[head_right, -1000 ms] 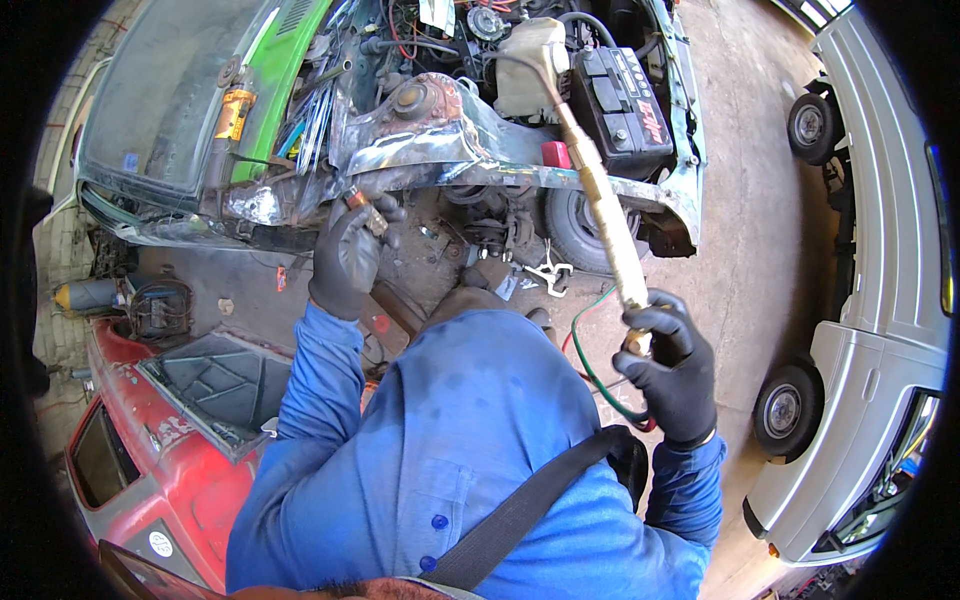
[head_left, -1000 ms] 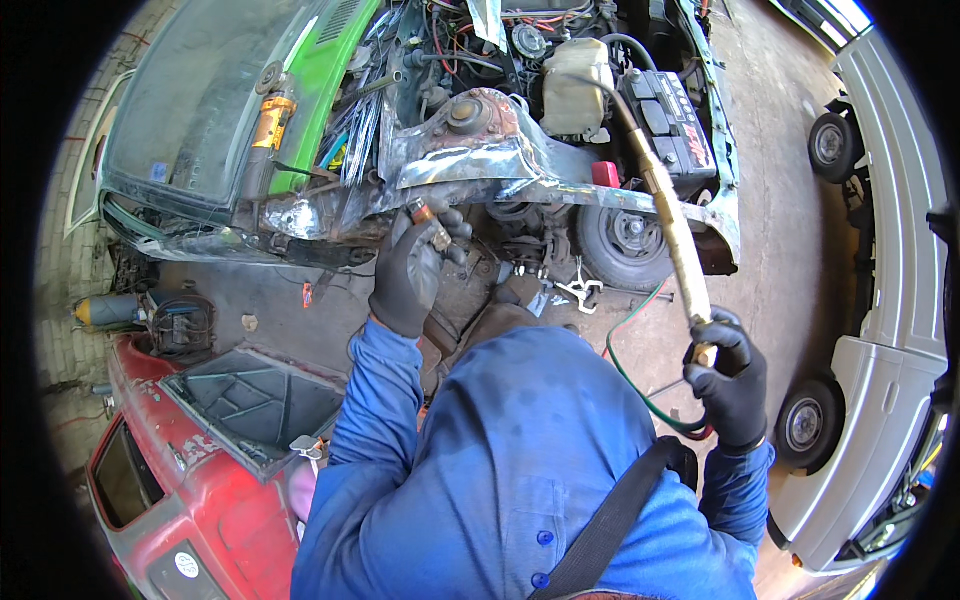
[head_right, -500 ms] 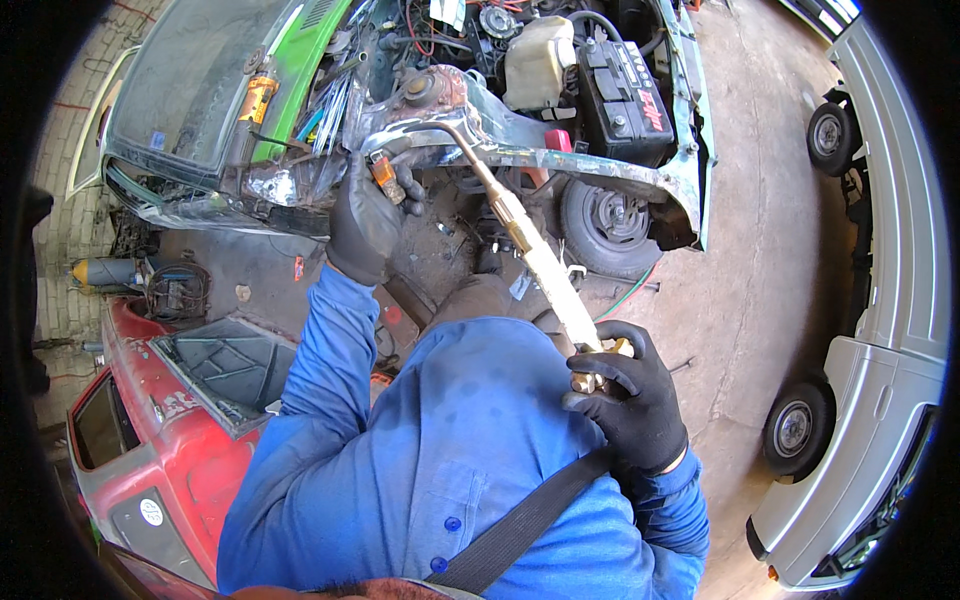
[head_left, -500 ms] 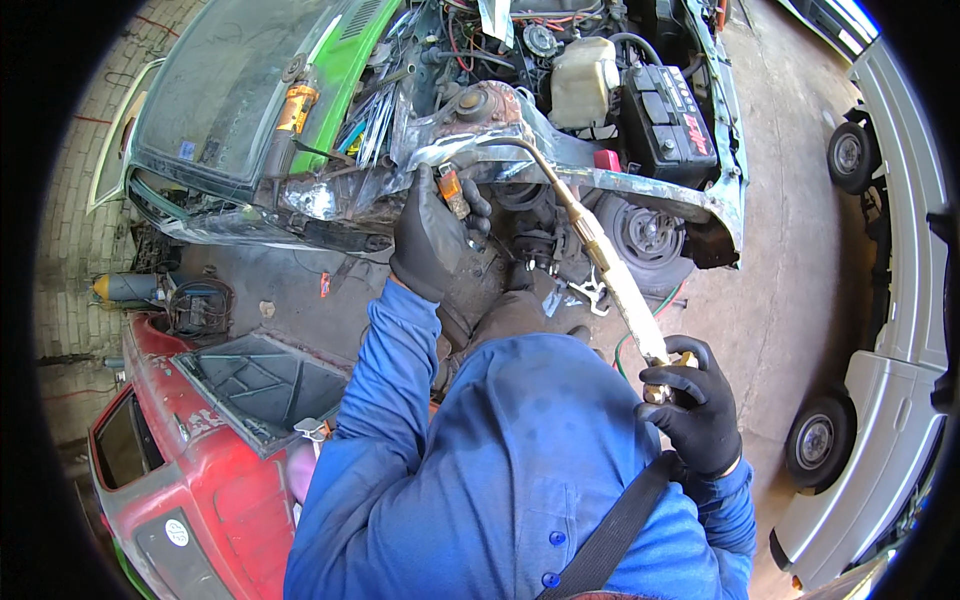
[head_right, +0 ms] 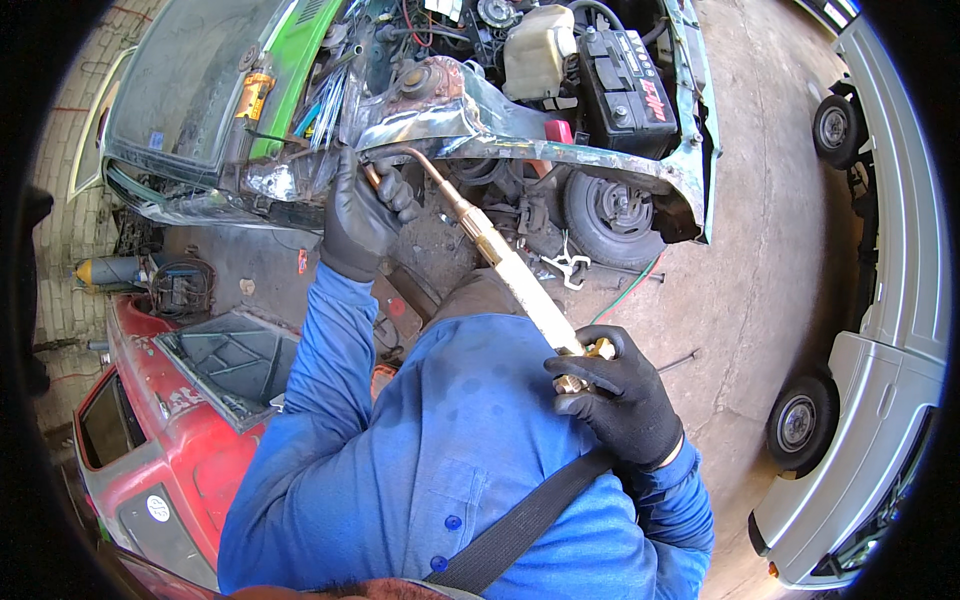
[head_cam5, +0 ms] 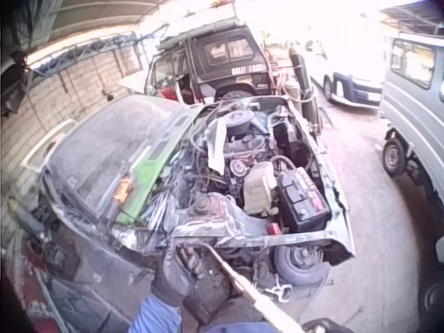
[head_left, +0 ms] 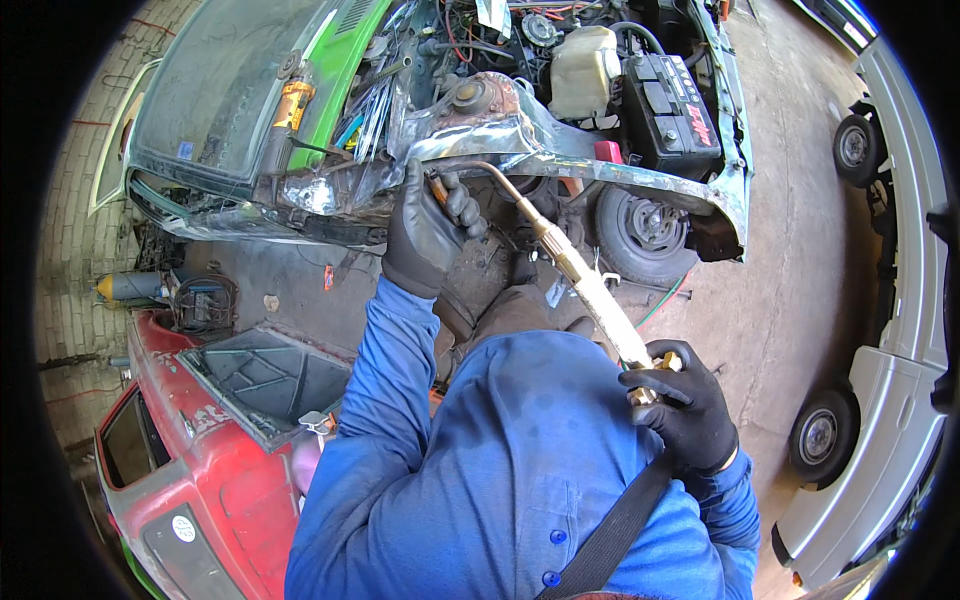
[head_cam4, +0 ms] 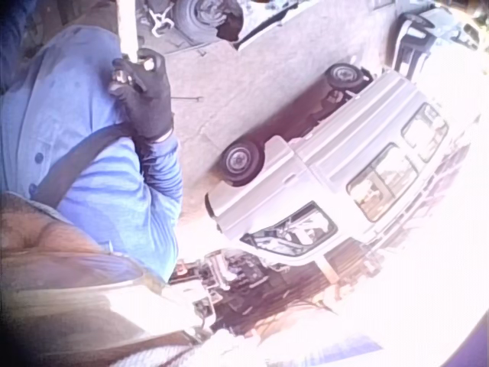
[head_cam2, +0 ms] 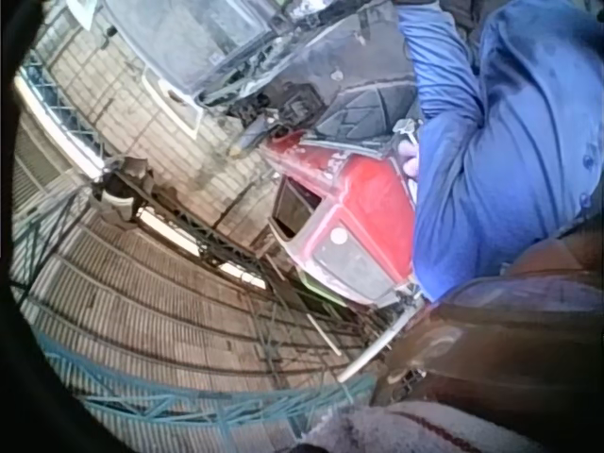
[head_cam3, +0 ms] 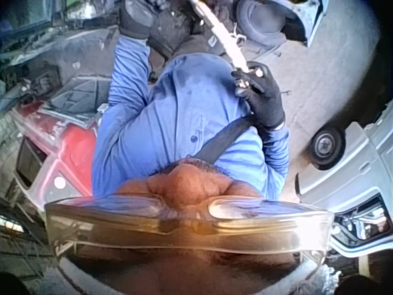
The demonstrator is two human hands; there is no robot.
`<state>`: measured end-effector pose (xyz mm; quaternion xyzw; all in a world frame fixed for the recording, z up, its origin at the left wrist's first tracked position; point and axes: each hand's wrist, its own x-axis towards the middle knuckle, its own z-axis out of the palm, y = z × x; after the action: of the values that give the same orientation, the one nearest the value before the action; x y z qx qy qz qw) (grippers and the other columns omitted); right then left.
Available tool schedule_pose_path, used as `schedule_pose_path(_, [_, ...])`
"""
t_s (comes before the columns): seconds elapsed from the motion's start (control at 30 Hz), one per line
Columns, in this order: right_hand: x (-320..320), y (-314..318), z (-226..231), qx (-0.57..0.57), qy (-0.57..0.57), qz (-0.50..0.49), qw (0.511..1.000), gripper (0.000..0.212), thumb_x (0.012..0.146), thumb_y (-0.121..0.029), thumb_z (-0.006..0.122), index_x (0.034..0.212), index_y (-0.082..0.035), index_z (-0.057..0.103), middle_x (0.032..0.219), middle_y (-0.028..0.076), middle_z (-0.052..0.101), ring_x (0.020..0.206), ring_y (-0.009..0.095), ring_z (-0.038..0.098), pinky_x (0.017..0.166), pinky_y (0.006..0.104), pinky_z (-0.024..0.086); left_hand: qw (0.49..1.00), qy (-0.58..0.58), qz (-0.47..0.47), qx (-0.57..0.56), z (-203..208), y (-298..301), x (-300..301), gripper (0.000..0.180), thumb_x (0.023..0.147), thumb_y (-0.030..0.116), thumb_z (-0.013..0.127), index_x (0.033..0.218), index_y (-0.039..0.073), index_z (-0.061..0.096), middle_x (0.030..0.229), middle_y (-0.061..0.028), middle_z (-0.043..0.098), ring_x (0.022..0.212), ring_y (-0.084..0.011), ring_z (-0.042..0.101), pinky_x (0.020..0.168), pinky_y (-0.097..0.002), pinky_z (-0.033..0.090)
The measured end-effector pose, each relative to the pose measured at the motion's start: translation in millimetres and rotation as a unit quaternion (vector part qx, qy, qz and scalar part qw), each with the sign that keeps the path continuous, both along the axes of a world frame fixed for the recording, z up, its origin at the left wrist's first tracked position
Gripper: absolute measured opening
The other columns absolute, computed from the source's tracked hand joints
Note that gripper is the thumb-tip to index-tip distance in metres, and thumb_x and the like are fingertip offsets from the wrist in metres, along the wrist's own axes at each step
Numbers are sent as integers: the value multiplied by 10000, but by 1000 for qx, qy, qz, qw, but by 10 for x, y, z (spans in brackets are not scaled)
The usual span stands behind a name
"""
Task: The person uses a hammer and chisel to chip away at a metal section of a car's front frame. They then use a blowtorch to heat the area and an angle grinder to smooth the metal surface.
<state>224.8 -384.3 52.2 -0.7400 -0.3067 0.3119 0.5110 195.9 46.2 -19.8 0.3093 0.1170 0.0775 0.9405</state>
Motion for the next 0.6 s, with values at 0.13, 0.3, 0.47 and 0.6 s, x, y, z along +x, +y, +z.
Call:
schedule_pose_path(0.13, [5, 39, -2, -18, 23, 6, 1000, 494, 881, -430, 912, 1256, -118, 838, 1300, 170, 660, 1191, 337, 700, 1013, 436, 573, 999, 32, 9, -2, 74, -47, -53, 225, 1104, 363, 659, 1072, 143, 627, 777, -3, 475, 711, -184, 454, 655, -366, 373])
schedule_pose_path(0.3, [1, 109, -15, -25, -19, -5, 1000, 482, 895, -401, 904, 1281, -121, 831, 1299, 167, 645, 1177, 323, 702, 1004, 433, 580, 990, 109, 7, 93, 231, -674, -290, 100, 1089, 192, 674, 1100, 101, 634, 823, 7, 544, 667, -133, 521, 627, -332, 461])
schedule_pose_path(0.47, [19, 251, -11, -28, -7, -44, 999, 518, 897, -390, 903, 1328, -117, 814, 1297, 169, 635, 1143, 310, 710, 983, 410, 583, 948, 118, -157, 249, 327, -1360, -204, 227, 1104, 260, 695, 1177, 46, 669, 871, 0, 643, 712, -101, 615, 657, -285, 499])
schedule_pose_path(0.6, [94, 370, -24, -23, -100, -42, 994, 652, 928, -375, 902, 1483, -86, 720, 1366, 165, 626, 1096, 269, 720, 966, 386, 587, 950, 99, -119, 273, 339, -1506, 74, 250, 1101, 260, 734, 1182, 29, 682, 871, 9, 651, 710, -72, 623, 643, -273, 537])
